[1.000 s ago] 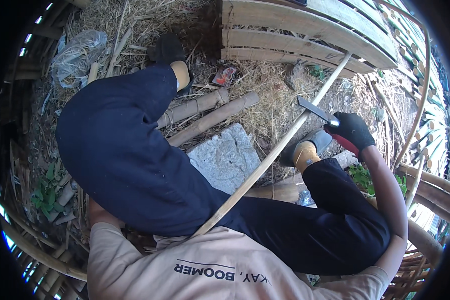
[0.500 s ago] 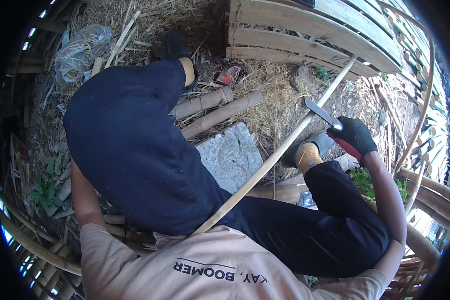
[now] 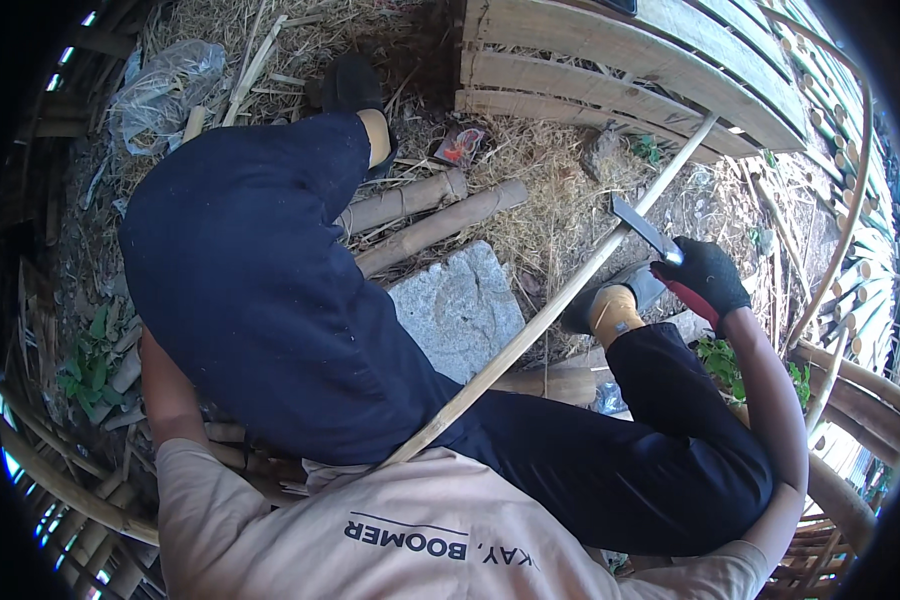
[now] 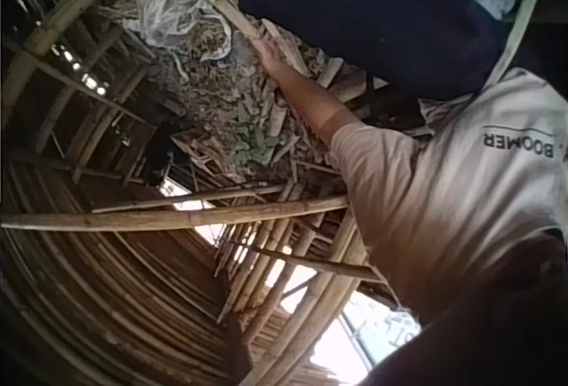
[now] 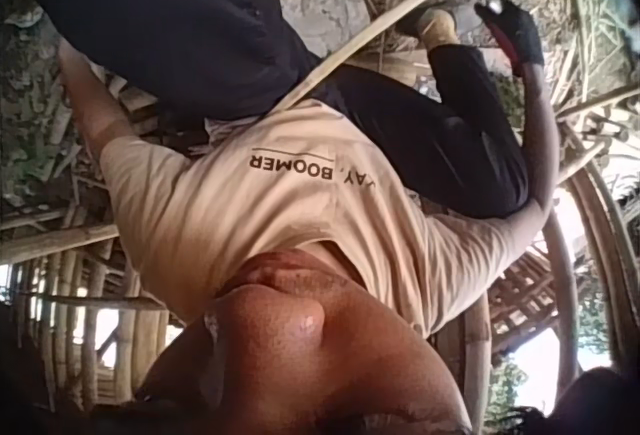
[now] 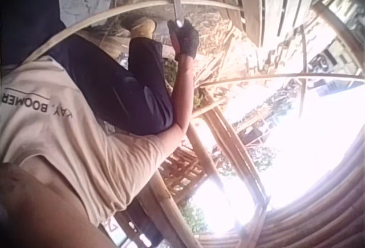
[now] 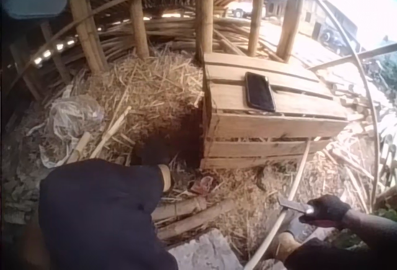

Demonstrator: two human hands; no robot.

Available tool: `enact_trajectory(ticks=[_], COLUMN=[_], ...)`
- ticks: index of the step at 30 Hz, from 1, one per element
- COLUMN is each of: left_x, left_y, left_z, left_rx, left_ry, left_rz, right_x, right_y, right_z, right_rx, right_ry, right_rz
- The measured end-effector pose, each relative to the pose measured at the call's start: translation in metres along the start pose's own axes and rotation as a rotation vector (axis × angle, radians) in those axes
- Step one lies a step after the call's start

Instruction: The person is using a metal scraper to shave the surface of a long wooden stick while sitting on the ground. They hold the stick with one hand and repeatedly scrape along its length with the tool held in the other hand.

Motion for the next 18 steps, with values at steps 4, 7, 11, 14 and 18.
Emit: enact_trajectory(ticks=[4,7,11,14,18], left_x=[0.001,0.000,-0.001,-0.006,-0.012], left_y=[-0.001,-0.002,-0.005,-0.005,-0.006], left_z=[-0.002,-0.002,-0.001,-0.001,-0.005], left_rx=[-0.005,-0.010,-0.009,-0.012,-0.026], left_ry=[0.012,0.018,0.018,0.022,0.029], left_rz=[-0.011,-0.016,-0.018,-0.022,-0.036], right_x=[0.000,0.000,-0.002,-0.002,-0.003], right_y=[0.000,-0.001,-0.001,-0.001,-0.002], right_z=[0.002,0.002,0.002,0.001,0.001], right_rx=[0.007,0.002,-0.004,-0.015,-0.033], right_ry=[0.004,0.013,0.035,0.030,0.025], right_rz=[0.007,0.005,0.009,0.013,0.003])
Point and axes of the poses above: each hand's wrist, its own y-axis towards the middle knuckle, its own x-axis out of the back of the hand, z = x × y, the point moved 4 cm from there along y, towards the middle knuckle, and after that the axes turned 5 degrees about y, right-handed, at the moved point
